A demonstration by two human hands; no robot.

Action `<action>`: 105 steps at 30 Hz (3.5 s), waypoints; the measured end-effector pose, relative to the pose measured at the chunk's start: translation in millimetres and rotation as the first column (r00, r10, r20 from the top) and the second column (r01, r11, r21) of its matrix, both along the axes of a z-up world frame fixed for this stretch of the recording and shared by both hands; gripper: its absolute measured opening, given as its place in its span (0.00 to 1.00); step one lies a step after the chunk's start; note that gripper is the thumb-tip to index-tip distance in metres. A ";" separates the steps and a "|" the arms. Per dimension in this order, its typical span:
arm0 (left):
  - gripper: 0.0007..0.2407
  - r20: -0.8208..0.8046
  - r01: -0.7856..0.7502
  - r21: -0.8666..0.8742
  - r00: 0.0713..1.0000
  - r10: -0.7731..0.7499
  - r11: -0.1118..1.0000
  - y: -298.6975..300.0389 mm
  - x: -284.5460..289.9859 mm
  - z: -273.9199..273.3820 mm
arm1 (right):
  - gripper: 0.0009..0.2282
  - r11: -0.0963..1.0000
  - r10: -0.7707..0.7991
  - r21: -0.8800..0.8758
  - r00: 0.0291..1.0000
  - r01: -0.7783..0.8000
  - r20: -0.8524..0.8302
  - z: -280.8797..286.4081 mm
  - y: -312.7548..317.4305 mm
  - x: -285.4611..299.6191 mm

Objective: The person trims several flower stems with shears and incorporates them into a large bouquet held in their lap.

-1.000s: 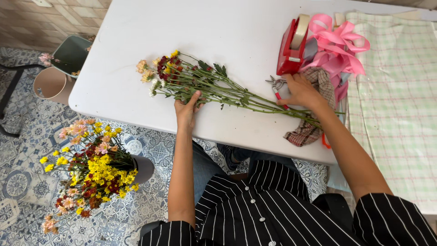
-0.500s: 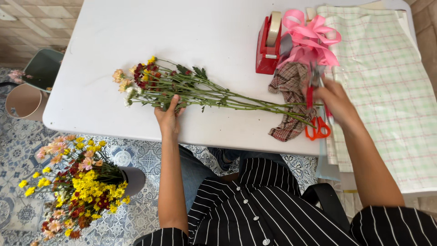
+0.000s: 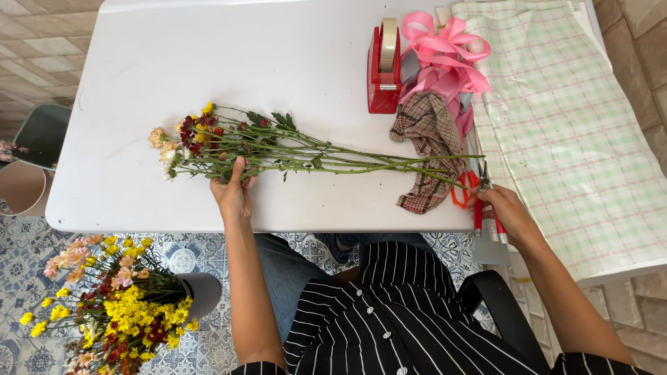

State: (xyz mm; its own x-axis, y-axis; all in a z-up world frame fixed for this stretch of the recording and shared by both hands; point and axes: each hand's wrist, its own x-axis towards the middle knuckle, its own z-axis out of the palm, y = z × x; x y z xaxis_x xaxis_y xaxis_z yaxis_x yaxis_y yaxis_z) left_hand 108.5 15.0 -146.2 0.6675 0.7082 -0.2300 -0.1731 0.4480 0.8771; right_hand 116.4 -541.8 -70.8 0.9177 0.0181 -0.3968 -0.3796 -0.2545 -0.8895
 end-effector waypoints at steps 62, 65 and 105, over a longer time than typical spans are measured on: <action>0.23 0.042 0.004 0.015 0.999 -0.004 1.000 -6.4 -13.5 23.7 | 0.13 1.000 -0.018 -0.020 0.996 0.020 0.091 -36.8 -20.9 17.6; 0.24 0.032 0.009 0.021 0.999 -0.009 1.000 -7.4 -14.7 25.7 | 0.13 1.000 -0.023 -0.017 0.996 0.025 0.084 -34.4 -20.0 16.7; 0.23 -0.040 -0.043 0.024 0.998 0.044 0.999 7.4 -14.2 14.1 | 0.07 0.936 0.022 -0.352 0.998 0.001 0.061 13.7 16.7 14.1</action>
State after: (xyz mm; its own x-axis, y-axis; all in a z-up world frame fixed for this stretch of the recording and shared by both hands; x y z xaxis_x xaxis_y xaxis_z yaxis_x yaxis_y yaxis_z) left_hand 94.3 22.4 -132.2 0.6265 0.7418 -0.2391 -0.1562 0.4201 0.8940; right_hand 130.6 -525.1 -57.1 0.9416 -0.1026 -0.3208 -0.3214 -0.5589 -0.7644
